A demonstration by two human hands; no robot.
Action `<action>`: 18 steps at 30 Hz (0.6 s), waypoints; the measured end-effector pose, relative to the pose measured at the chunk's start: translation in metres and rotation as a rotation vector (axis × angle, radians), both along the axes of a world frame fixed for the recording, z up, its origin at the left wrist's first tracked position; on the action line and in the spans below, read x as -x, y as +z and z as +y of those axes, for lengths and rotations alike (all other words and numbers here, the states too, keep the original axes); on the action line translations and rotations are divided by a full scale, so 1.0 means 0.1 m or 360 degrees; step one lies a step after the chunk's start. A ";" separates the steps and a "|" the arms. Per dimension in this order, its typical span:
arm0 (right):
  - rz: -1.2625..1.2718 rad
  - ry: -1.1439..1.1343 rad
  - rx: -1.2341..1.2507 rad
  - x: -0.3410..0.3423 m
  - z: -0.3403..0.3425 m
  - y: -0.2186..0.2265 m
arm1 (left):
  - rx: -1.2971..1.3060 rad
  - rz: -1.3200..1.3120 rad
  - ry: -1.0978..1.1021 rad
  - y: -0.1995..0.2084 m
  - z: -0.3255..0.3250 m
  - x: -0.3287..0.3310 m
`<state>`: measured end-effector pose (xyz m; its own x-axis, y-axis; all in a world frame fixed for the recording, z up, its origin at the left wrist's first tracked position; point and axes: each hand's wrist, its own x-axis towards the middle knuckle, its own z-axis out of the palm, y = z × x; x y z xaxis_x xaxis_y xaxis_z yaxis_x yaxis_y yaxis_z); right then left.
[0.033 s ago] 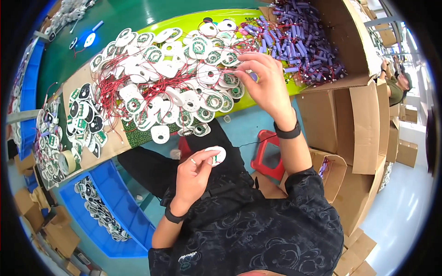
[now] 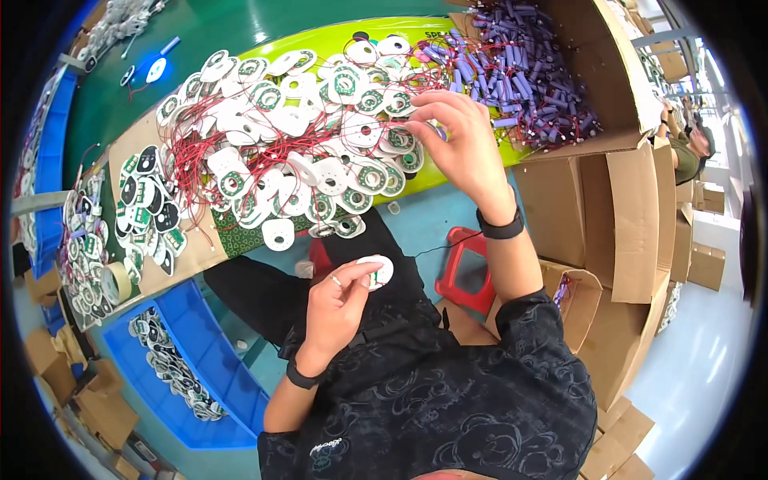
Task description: The recorder is assembling small electronic components by attaching purple pieces to white circular bases using red wires and then placing the finished units into a blue storage bin.
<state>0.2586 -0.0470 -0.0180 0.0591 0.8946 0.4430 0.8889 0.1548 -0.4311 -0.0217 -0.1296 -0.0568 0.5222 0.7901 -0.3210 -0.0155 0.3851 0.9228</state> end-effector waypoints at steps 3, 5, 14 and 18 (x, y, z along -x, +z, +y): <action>0.0423 -0.0069 0.0142 -0.02 0.04 0.28 | -0.0097 0.0072 -0.0072 -0.03 -0.01 0.03; 0.0819 -0.0190 0.0204 -0.04 0.09 0.44 | -0.0012 0.0045 -0.0067 -0.07 -0.03 0.03; -0.0175 0.0102 0.0411 -0.09 -0.10 0.12 | -0.0047 0.0092 -0.0041 -0.10 -0.04 0.05; -0.0367 0.0001 0.0375 -0.02 -0.21 -0.22 | -0.0045 0.0096 -0.0048 -0.10 -0.03 0.05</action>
<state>0.2606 -0.0684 -0.0402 -0.0194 0.9741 0.2252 0.9672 0.0753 -0.2427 -0.0264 -0.1324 -0.0671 0.5261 0.7836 -0.3303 0.0515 0.3583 0.9322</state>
